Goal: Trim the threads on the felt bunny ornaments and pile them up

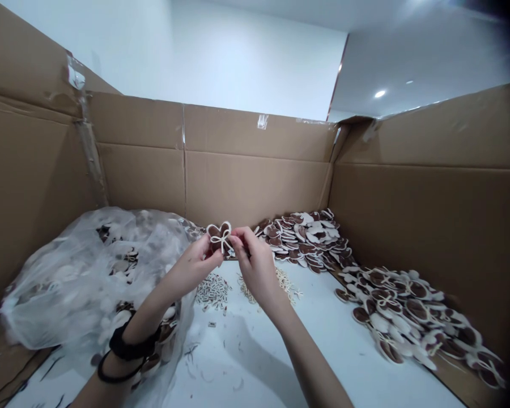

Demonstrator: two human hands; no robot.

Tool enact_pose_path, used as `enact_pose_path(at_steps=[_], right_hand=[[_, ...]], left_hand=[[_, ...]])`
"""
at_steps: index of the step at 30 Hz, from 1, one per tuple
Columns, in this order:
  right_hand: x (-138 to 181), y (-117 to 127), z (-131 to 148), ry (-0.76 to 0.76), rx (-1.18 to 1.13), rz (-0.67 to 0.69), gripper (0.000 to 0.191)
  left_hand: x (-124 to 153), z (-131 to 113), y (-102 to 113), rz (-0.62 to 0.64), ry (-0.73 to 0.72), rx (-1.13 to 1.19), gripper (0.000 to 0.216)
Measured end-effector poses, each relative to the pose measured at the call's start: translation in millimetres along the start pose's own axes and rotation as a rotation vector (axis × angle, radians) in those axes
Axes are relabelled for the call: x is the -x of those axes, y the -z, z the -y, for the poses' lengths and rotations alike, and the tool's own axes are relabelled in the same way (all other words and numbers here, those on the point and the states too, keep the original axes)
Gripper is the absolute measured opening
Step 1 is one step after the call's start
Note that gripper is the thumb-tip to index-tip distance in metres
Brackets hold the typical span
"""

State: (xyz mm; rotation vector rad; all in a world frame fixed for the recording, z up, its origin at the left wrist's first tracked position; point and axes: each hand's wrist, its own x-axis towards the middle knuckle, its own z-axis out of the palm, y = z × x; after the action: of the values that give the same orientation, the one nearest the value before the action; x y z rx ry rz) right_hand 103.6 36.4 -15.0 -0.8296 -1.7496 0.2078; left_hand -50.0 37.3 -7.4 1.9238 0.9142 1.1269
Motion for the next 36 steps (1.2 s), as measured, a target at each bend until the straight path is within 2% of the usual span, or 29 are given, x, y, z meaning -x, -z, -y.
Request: enact_pose_path(at_steps=[3,6,10,13,16,18,20,22,24,26,30,33,36], right_hand=[[3.2,-3.0,-0.3,0.077,0.328,-0.02,0.033],[4.7,-4.7,1.1,0.087,0.419,-0.023,0.039],[1.3,0.4,4.8,-0.003,0.247,0.048,0.029],[-3.5,9.0,4.1,-0.076,-0.002,0.189,0.017],[-6.2,17.2,-0.9,-0.097,-0.276,0.322,0.024],[-5.7,21.4,-3.3,-0.071,-0.354,0.29,0.029],[-3.8,24.5,-2.6,-0.012,-0.325,0.202,0.027],[-1.5,26.3,0.7,0.057,-0.181,0.145,0.026],[-0.1,26.6,4.3,0.105,0.022,0.131,0.024],[-0.1,25.0,5.9,0.116,0.127,0.159,0.026],[-1.4,19.8,3.5,0.092,0.021,0.278,0.033],[-1.1,17.0,2.3,0.06,0.01,0.292,0.034],[-0.9,14.9,2.6,0.051,0.05,0.278,0.033]], left_hand=[[-1.3,3.3,-2.5,0.032,0.002,0.095,0.007],[-1.4,1.4,-6.4,0.017,0.014,0.146,0.007],[0.6,-7.5,-10.4,0.034,0.074,0.247,0.018],[3.3,-13.2,-9.5,-0.002,0.113,0.248,0.024],[5.6,-16.7,-6.1,-0.083,0.099,0.233,0.026],[6.6,-19.3,-4.2,-0.116,0.074,0.225,0.025],[7.2,-22.3,-3.3,-0.125,0.051,0.208,0.024],[7.7,-25.1,-3.2,-0.141,0.048,0.193,0.024],[8.2,-26.5,-3.1,-0.152,0.065,0.189,0.025],[9.1,-25.7,-2.6,-0.142,0.087,0.185,0.024],[13.4,-18.7,-0.2,-0.088,0.077,0.147,0.02],[17.4,-12.8,0.7,-0.035,0.016,0.099,0.029],[18.8,-9.3,-1.3,-0.04,-0.031,0.034,0.033]])
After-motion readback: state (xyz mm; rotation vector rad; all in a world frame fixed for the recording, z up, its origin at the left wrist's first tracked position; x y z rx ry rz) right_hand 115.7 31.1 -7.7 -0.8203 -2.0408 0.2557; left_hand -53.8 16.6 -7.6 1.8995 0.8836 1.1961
